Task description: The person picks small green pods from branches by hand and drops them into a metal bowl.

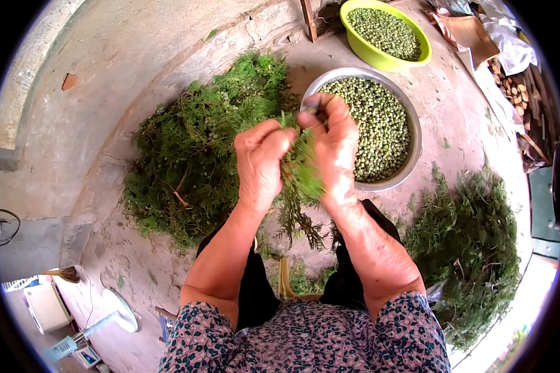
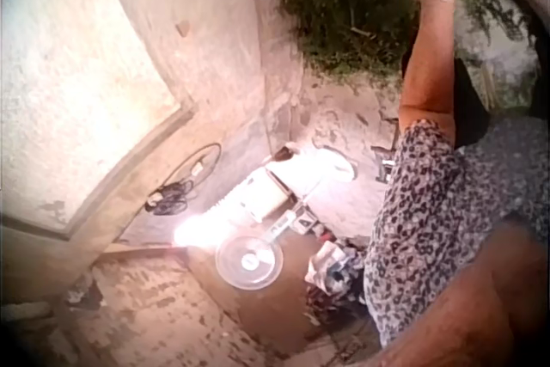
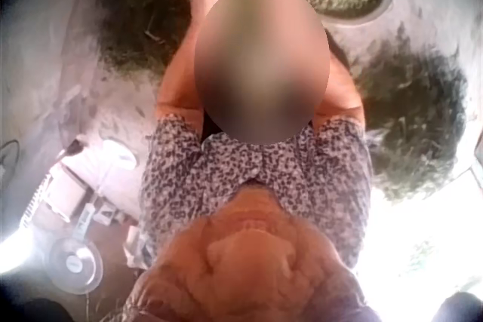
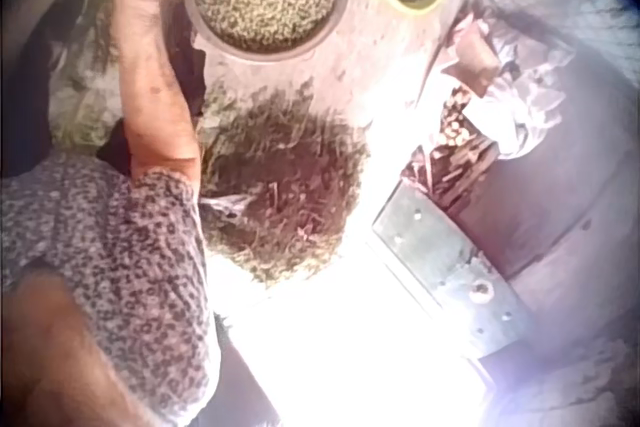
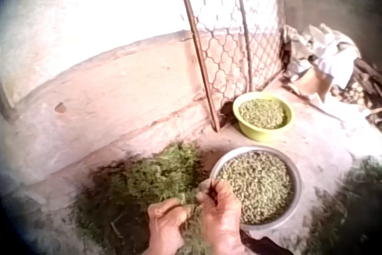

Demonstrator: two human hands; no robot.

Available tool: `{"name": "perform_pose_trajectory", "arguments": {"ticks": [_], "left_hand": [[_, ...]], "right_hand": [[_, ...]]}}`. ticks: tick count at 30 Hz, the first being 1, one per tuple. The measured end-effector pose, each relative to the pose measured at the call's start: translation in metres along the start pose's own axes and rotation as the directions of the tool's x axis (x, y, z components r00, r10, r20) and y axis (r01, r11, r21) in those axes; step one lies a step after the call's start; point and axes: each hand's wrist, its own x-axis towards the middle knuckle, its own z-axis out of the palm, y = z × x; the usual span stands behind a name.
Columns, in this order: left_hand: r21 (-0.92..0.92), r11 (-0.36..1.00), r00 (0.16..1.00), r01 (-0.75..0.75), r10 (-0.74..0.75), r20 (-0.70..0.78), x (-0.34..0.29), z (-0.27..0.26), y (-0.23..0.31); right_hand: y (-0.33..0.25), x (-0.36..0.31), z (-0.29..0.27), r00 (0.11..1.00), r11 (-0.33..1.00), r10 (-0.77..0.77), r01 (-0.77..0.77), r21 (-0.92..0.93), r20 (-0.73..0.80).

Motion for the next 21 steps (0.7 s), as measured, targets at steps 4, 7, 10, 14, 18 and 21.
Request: {"name": "perform_pose_trajectory", "arguments": {"ticks": [4, 7, 10, 14, 18, 21], "left_hand": [[-0.082, 0.993, 0.994, 0.087, -0.092, -0.060, -0.002, -0.004, 0.001], [-0.340, 0.932, 0.988, 0.126, -0.086, 0.129, 0.009, -0.040, -0.015], [-0.429, 0.898, 0.988, 0.096, -0.139, -0.069, 0.009, -0.034, -0.009], [-0.553, 0.816, 0.887, 0.170, 0.117, 0.446, 0.025, -0.051, -0.001], [-0.542, 0.824, 0.860, 0.164, 0.150, 0.488, 0.031, -0.062, 0.001], [-0.500, 0.851, 0.816, 0.160, 0.171, 0.552, 0.034, -0.060, 0.006]], "right_hand": [[-0.004, 0.021, -0.014, 0.893, 0.818, 0.449, -0.425, 0.387, 0.032], [-0.001, 0.035, -0.035, 0.883, 0.844, 0.450, -0.371, 0.387, -0.135], [0.014, 0.054, -0.072, 0.799, 0.834, 0.501, -0.344, 0.431, -0.333], [0.042, 0.046, -0.133, 0.997, 0.235, -0.030, -0.068, -0.969, -0.077], [0.007, 0.054, -0.108, 0.911, 0.615, 0.029, -0.340, -0.711, -0.411], [0.021, 0.055, -0.101, 0.874, 0.929, 0.365, -0.363, 0.068, -0.320]]}}
